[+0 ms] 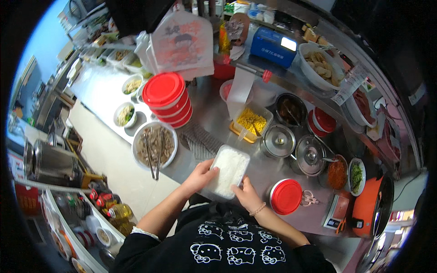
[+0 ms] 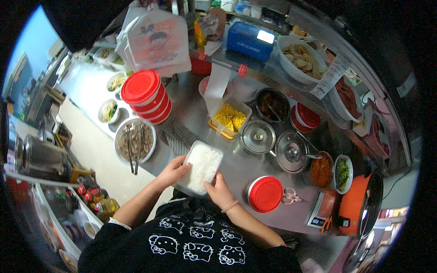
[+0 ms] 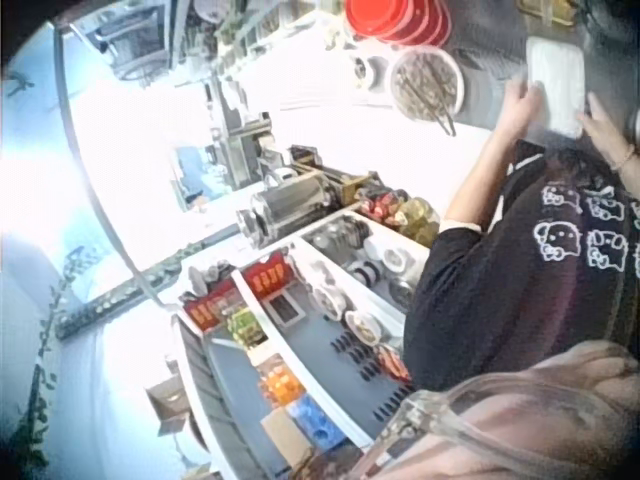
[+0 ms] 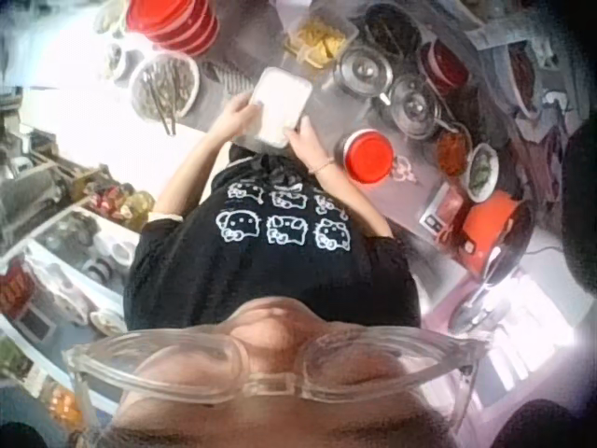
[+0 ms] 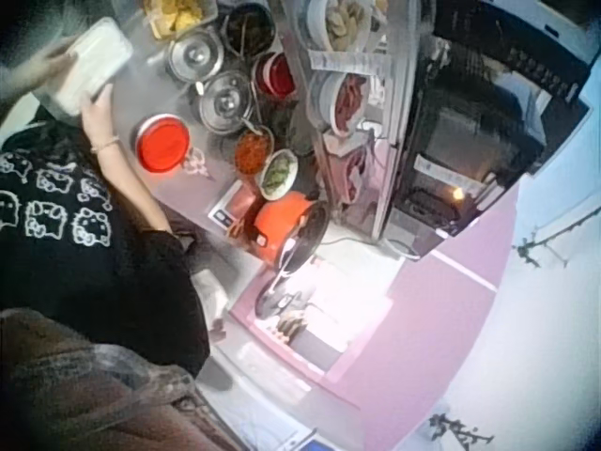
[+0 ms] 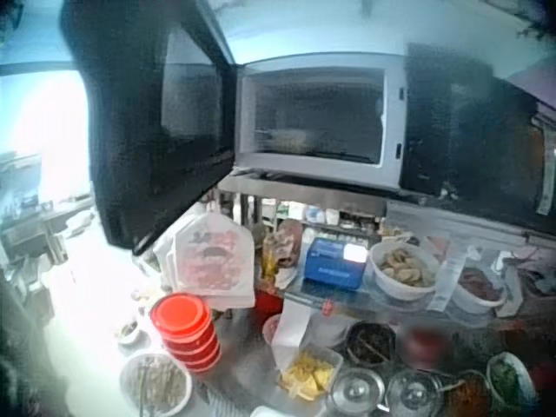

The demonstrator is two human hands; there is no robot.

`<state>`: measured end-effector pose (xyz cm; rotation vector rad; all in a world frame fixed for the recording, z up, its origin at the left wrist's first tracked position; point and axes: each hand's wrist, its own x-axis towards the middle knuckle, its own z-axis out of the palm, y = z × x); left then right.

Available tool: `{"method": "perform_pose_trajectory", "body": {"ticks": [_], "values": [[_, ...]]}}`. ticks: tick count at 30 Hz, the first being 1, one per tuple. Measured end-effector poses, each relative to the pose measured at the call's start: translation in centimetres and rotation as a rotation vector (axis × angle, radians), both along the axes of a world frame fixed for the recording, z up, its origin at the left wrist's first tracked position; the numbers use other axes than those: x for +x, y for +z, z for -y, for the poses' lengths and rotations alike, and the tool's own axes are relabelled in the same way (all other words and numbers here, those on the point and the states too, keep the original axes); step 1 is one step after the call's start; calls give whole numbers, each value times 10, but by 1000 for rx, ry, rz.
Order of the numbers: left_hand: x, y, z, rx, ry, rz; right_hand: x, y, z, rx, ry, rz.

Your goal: The person assembles a takeout meal by placing rice in a bowl, adding cooked meat, vegetables, and sauce, then covering it with a lid. They repeat the process for a second bowl, using a microwave to heat rice and a ladle to add sauce.

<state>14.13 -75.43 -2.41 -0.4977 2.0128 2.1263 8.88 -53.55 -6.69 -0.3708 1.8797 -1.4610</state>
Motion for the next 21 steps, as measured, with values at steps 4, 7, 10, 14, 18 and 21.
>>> {"method": "perform_pose_trajectory", "body": {"ticks": [4,7,10,14,18,21], "values": [[-5,-44,27,-287,-151,-64,-10,-2,18,173,54,-18],[-4,-59,35,-509,-132,40,-38,64,29,482,-136,-227],[-10,-67,41,-342,-335,42,-128,182,45,48,-368,-840],[-5,-67,45,-276,-229,44,-237,362,116,-443,-458,-872],[-9,-58,51,-394,-143,-64,-330,488,218,5,-510,-583],[-23,-54,52,162,155,-1,-390,517,253,366,-444,-641]]}}
